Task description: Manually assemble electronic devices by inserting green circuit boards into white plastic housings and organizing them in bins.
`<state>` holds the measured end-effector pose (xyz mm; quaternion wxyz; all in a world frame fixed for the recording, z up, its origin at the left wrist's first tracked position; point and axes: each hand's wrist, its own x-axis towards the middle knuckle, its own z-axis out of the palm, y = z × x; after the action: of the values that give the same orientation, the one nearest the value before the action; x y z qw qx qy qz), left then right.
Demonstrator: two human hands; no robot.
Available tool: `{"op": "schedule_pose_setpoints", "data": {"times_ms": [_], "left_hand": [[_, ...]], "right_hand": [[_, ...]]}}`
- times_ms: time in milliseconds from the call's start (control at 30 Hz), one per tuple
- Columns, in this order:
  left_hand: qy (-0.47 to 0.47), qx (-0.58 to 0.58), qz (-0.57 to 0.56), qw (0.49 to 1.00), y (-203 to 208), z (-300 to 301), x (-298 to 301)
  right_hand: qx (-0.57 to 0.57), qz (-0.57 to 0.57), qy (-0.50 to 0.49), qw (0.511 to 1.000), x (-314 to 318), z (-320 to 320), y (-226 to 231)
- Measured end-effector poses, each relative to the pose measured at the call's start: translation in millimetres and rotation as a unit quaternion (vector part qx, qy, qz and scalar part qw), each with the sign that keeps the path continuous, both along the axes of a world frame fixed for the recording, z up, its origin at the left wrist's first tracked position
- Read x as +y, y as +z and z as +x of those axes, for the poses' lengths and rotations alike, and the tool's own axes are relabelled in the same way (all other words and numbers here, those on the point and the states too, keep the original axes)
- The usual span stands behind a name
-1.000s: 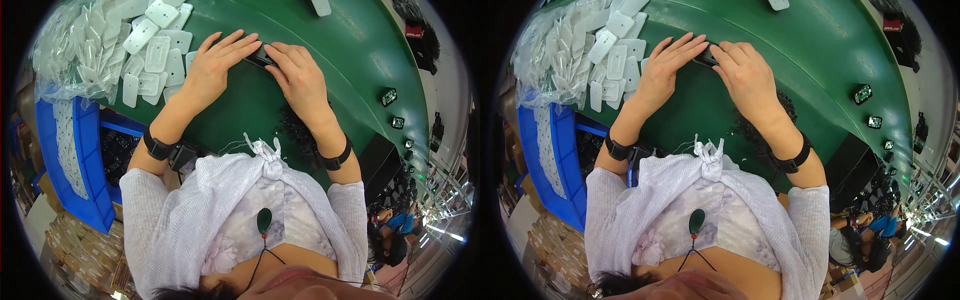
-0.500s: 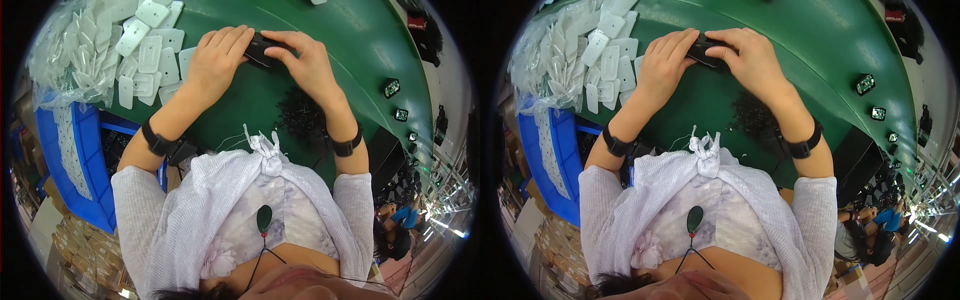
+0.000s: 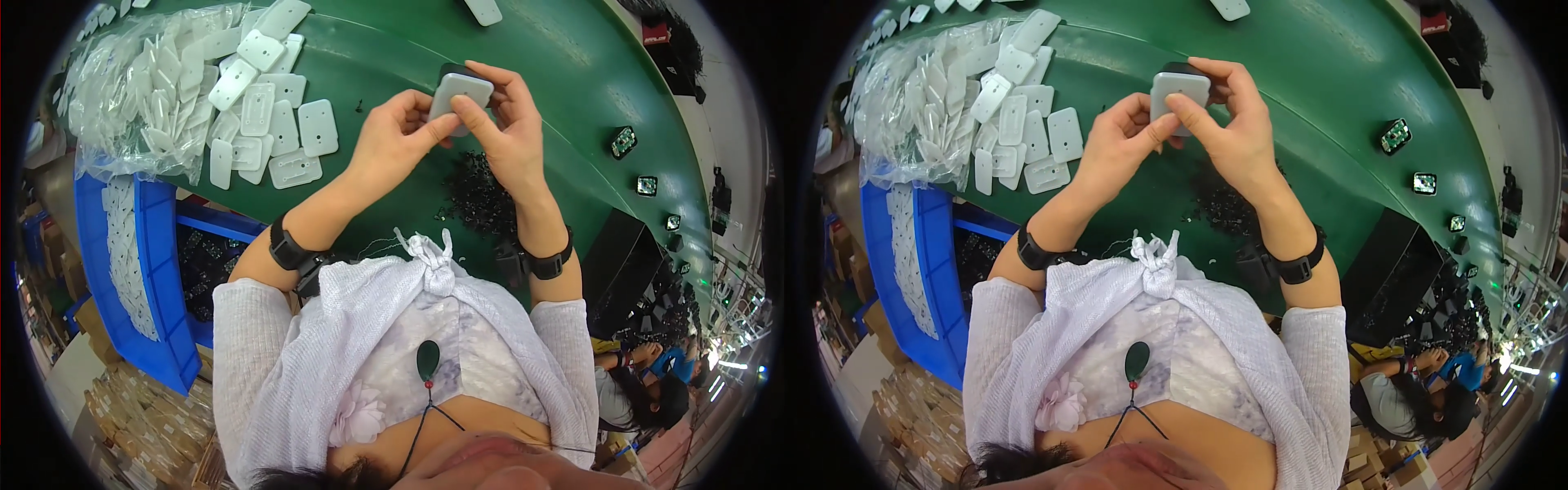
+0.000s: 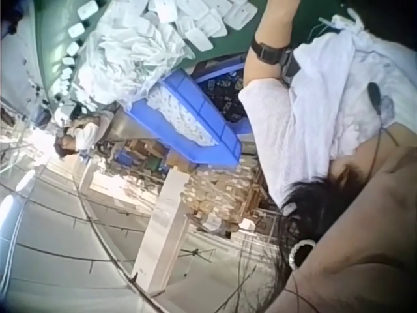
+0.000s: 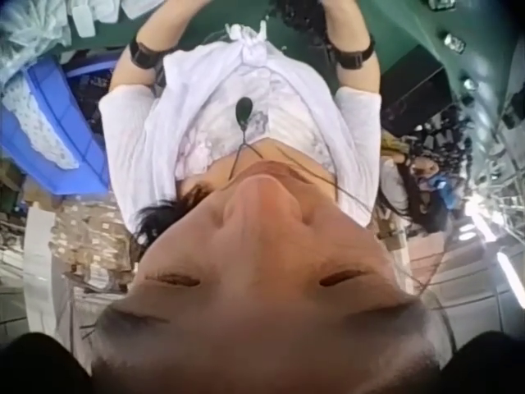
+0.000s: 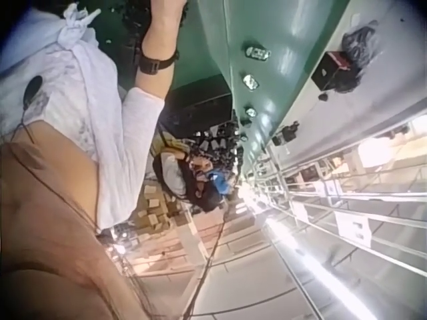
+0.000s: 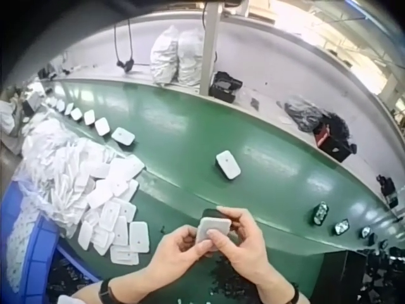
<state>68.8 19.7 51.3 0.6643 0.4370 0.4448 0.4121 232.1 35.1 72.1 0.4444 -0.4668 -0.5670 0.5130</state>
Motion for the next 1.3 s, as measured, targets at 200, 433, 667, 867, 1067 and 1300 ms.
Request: {"op": "schedule_pose_setpoints", "data": {"times_ms": [200,433,667,867,1067,1300], "left_hand": [[-0.007,0.179,0.155,0.972,0,-10,-7],[0.006,0.575,0.356,0.736,2,-84,-27],[-0.043,0.645,0.333,0.687,-2,-96,-40],[-0.024,0.63,0.36,0.688,-9,-100,-33],[-0.007,0.622,0.378,0.686,-11,-107,-35],[0.137,0.534,0.339,0.762,12,-107,-32]], "right_hand": [[-0.154,0.085,-0.011,0.984,32,37,5],[-0.306,0.049,0.004,0.951,99,104,-17],[-0.316,-0.042,0.027,0.948,138,141,-30],[-0.277,-0.074,0.023,0.958,141,143,-32],[-0.343,0.193,-0.037,0.919,86,62,-9],[-0.324,0.296,0.189,0.879,29,-46,-40]]}}
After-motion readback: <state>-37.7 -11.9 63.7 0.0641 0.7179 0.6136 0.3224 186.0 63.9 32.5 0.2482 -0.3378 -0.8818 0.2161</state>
